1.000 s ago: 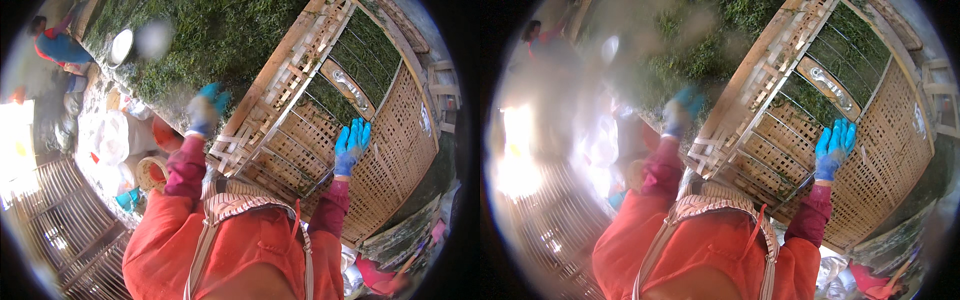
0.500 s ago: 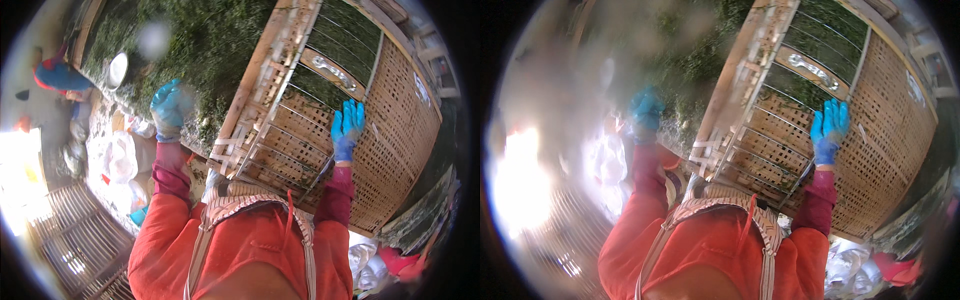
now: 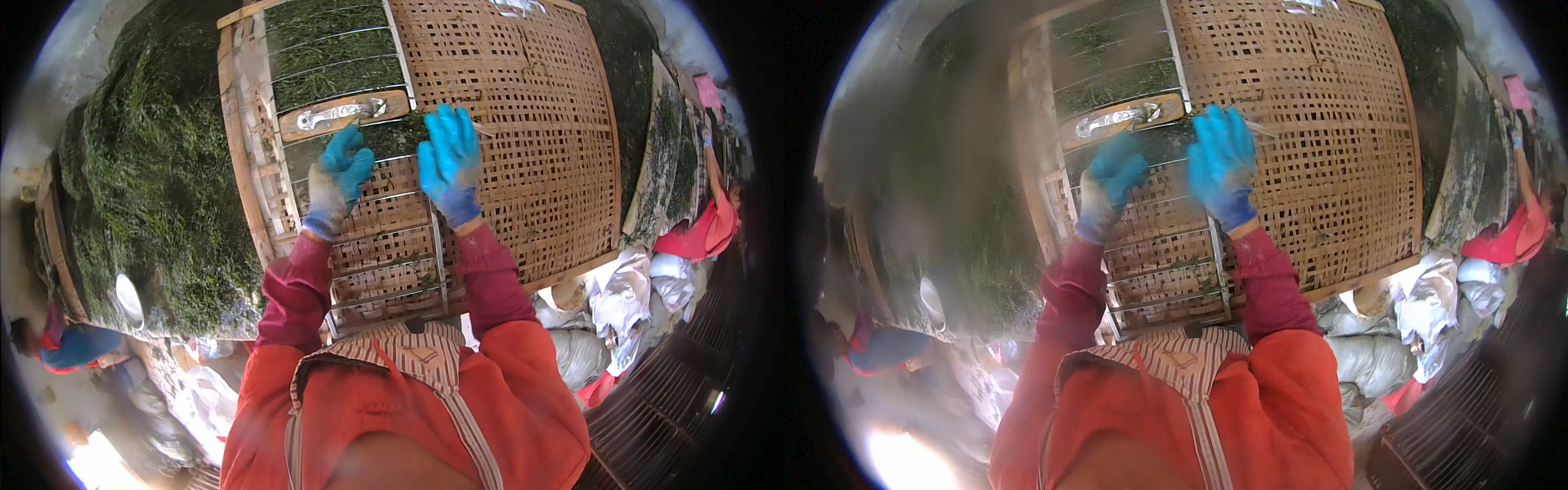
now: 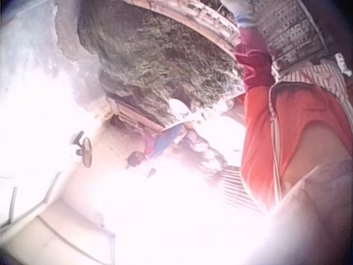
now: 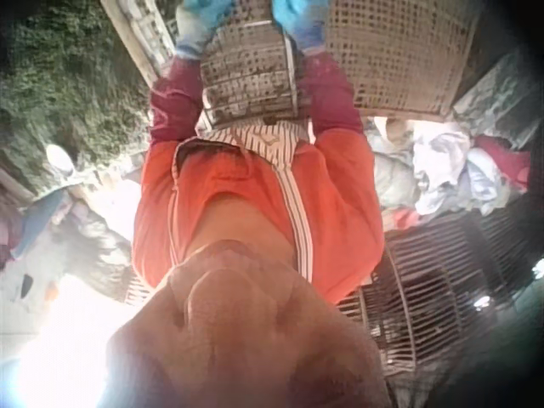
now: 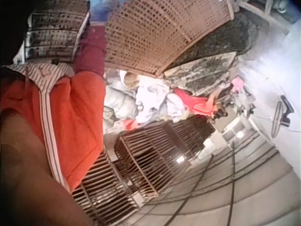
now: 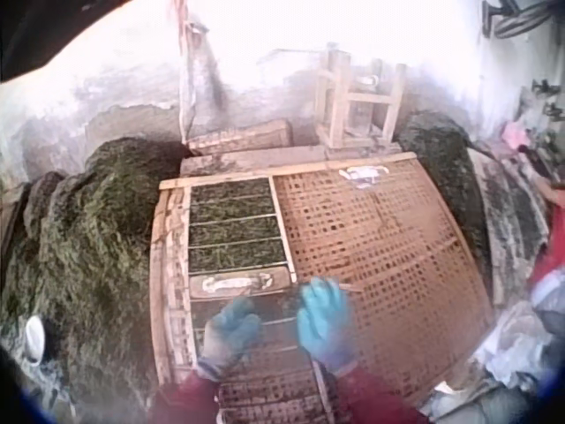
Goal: The person processes bundles of green foliage by hand, spreading and pressing them onto a woven bamboo rack to flatten and arrange them.
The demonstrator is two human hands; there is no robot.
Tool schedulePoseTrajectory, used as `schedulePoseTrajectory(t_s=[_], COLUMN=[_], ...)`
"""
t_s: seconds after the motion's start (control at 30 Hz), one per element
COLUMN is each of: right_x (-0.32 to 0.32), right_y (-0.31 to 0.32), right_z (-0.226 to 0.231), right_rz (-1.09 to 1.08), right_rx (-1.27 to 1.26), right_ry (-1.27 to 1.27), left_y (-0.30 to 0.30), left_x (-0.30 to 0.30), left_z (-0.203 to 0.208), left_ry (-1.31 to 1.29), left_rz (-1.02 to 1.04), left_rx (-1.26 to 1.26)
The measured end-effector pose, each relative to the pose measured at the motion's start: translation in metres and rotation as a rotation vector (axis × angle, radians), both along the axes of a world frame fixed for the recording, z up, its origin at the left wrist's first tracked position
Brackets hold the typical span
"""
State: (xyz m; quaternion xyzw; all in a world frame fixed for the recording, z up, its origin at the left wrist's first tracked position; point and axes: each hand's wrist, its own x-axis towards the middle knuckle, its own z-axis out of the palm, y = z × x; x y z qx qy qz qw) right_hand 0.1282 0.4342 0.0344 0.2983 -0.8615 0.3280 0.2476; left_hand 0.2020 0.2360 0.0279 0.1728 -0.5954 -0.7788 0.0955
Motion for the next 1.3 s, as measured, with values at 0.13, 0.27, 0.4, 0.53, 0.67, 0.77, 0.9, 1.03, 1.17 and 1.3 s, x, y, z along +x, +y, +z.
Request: schedulePoseTrajectory(t_s=[0.13,0.27,0.4,0.53,0.67,0.77,0.9,1.03,1.17,1.3], right_x=[-0.013,-0.067,-0.081,-0.077,-0.053,-0.055,-0.057,-0.05,-0.045,-0.032], right_y=[-0.004,0.026,0.029,-0.008,-0.025,-0.012,0.017,0.012,0.002,-0.031], right_z=[-0.007,0.039,-0.002,0.017,0.054,0.062,0.026,0.0,0.013,-0.028], right_rz=[0.319,0.467,0.252,0.221,0.448,0.488,0.447,0.448,0.267,-0.105], right_rx=[0.437,0.17,0.399,0.662,0.061,-0.137,0.632,0.674,-0.233,-0.23], right_ry=[0.108,-0.364,-0.112,-0.291,-0.508,-0.323,0.198,0.165,-0.489,-0.271], left_y=[-0.011,-0.03,0.01,0.032,0.017,-0.017,-0.053,-0.069,-0.067,-0.058], left_x=[0.017,0.023,-0.005,-0.03,-0.025,-0.003,0.041,0.048,0.067,0.07], left_z=[0.003,0.016,-0.001,-0.006,0.0,0.005,-0.002,-0.004,-0.022,-0.023], left_ry=[0.115,0.422,0.283,0.066,0.177,0.315,0.185,0.055,-0.086,-0.179], left_rz=[0.018,-0.05,-0.37,-0.496,-0.503,-0.389,-0.136,-0.221,0.004,0.113], left_rx=[-0.155,-1.06,-1.42,-1.531,-1.37,-1.214,-1.629,-1.689,-1.673,-1.724])
